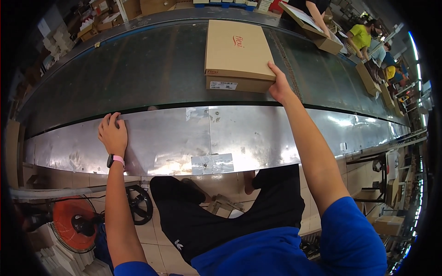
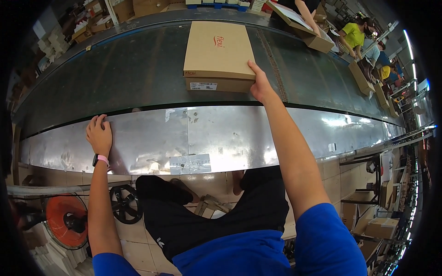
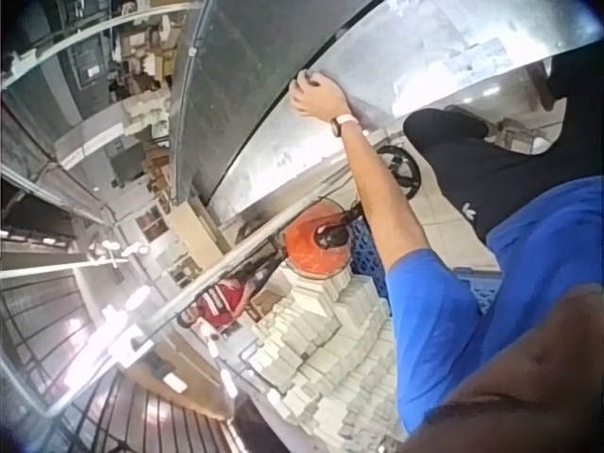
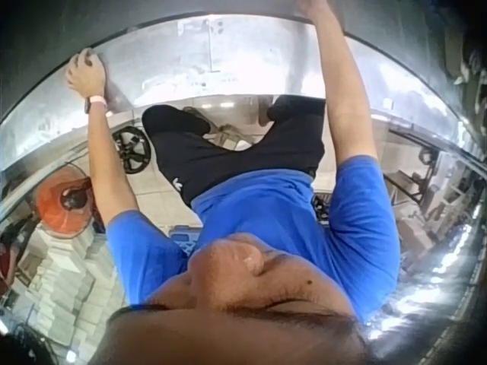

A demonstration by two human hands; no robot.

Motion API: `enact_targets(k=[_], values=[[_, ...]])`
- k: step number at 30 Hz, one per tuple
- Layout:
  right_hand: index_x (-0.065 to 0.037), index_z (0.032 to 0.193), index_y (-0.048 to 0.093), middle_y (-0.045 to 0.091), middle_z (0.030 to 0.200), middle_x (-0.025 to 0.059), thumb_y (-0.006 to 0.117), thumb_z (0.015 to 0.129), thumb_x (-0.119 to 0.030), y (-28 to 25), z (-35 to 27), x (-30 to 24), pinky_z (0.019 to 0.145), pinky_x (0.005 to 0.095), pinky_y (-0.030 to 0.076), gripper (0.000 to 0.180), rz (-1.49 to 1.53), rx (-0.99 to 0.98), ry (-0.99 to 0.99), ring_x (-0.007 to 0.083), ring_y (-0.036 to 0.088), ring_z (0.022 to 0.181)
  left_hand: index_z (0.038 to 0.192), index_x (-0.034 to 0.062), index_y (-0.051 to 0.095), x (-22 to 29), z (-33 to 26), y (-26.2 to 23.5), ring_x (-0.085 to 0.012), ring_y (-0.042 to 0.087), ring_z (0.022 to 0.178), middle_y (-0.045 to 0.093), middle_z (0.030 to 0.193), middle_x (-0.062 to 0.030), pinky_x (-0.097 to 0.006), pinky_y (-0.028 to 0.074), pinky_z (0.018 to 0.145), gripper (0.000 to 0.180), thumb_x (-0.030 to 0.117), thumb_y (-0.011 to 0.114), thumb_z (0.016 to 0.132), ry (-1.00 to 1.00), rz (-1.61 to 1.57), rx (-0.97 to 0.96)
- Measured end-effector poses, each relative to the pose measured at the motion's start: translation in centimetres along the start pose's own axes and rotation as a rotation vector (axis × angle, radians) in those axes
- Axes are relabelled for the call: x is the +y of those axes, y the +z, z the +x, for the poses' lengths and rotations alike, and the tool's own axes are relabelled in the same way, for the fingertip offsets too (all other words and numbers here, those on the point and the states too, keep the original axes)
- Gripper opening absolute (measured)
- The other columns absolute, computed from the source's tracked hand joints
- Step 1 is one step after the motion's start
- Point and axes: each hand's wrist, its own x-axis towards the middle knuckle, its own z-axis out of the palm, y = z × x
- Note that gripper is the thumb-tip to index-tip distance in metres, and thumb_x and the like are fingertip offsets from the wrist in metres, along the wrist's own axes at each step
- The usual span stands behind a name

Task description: The recorder is helping to move and organize shoe boxes on an assembly line conveyor belt while other workers pack shoes into the boxes.

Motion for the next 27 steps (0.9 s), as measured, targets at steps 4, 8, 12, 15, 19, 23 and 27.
enact_targets(k=[4,8,12,15,19,23,27], values=[[-0.003,0.160,0.054,0.062,0.159,0.0137,0.077,0.104,-0.049,-0.1,0.0,-0.3,0.127,0.0416,0.037,0.076,0.012,-0.023,-0.002,0.0273,0.053,0.149,0.133,0.0244,0.078,0.3,0.0,0.0,-0.0314,0.052,0.148,0.064,0.154,-0.0038,-0.053,0.034,0.127,0.034,0.028,0.060,0.105,0.004,0.003,0.003],[-0.003,0.160,0.054,0.061,0.159,0.0133,0.076,0.105,-0.049,0.5,-0.6,-0.1,0.127,0.0407,0.037,0.075,0.024,-0.005,-0.005,0.0266,0.053,0.150,0.134,0.0243,0.078,0.1,-0.1,-0.1,-0.0315,0.052,0.148,0.065,0.154,-0.0038,-0.053,0.034,0.127,0.034,0.028,0.060,0.105,0.000,0.007,0.002],[-0.003,0.160,0.054,0.061,0.160,0.0125,0.075,0.105,-0.051,0.6,-0.7,-0.2,0.127,0.0404,0.036,0.076,0.034,-0.006,-0.005,0.0268,0.052,0.150,0.133,0.0240,0.078,0.0,-0.1,-0.1,-0.0314,0.052,0.148,0.065,0.154,-0.0038,-0.053,0.035,0.127,0.034,0.029,0.060,0.105,0.010,0.007,0.009],[-0.004,0.160,0.054,0.060,0.161,0.0124,0.073,0.106,-0.053,-0.2,-0.6,-0.7,0.128,0.0409,0.036,0.076,0.023,-0.002,-0.011,0.0267,0.052,0.151,0.133,0.0237,0.078,1.0,0.1,0.4,-0.0315,0.052,0.148,0.065,0.154,-0.0038,-0.053,0.035,0.127,0.033,0.028,0.060,0.105,0.012,-0.010,0.007],[-0.007,0.164,0.052,0.058,0.163,0.0103,0.073,0.106,-0.053,0.5,-0.6,-0.5,0.128,0.0418,0.035,0.077,0.022,-0.006,0.004,0.0254,0.050,0.152,0.131,0.0249,0.079,0.5,0.1,0.4,-0.0326,0.054,0.146,0.066,0.152,-0.0029,-0.054,0.037,0.125,0.033,0.028,0.061,0.104,0.020,-0.004,0.028],[-0.014,0.169,0.049,0.055,0.167,0.0060,0.077,0.103,-0.047,3.5,0.0,1.5,0.128,0.0423,0.035,0.079,0.030,0.005,-0.191,0.0242,0.048,0.154,0.125,0.0222,0.081,-2.1,0.0,0.2,-0.0340,0.058,0.141,0.070,0.144,-0.0080,-0.055,0.040,0.121,0.030,0.026,0.066,0.099,0.070,-0.025,0.141],[-0.008,0.150,0.063,0.070,0.141,0.0108,0.078,0.105,-0.033,1.1,0.4,1.7,0.115,0.0455,0.053,0.054,0.093,0.019,-0.041,0.0271,0.065,0.133,0.117,0.0159,0.084,-0.8,-0.7,0.8,-0.0364,0.062,0.136,0.074,0.135,-0.0141,-0.059,0.042,0.118,0.028,0.023,0.071,0.093,0.086,-0.126,0.221]])
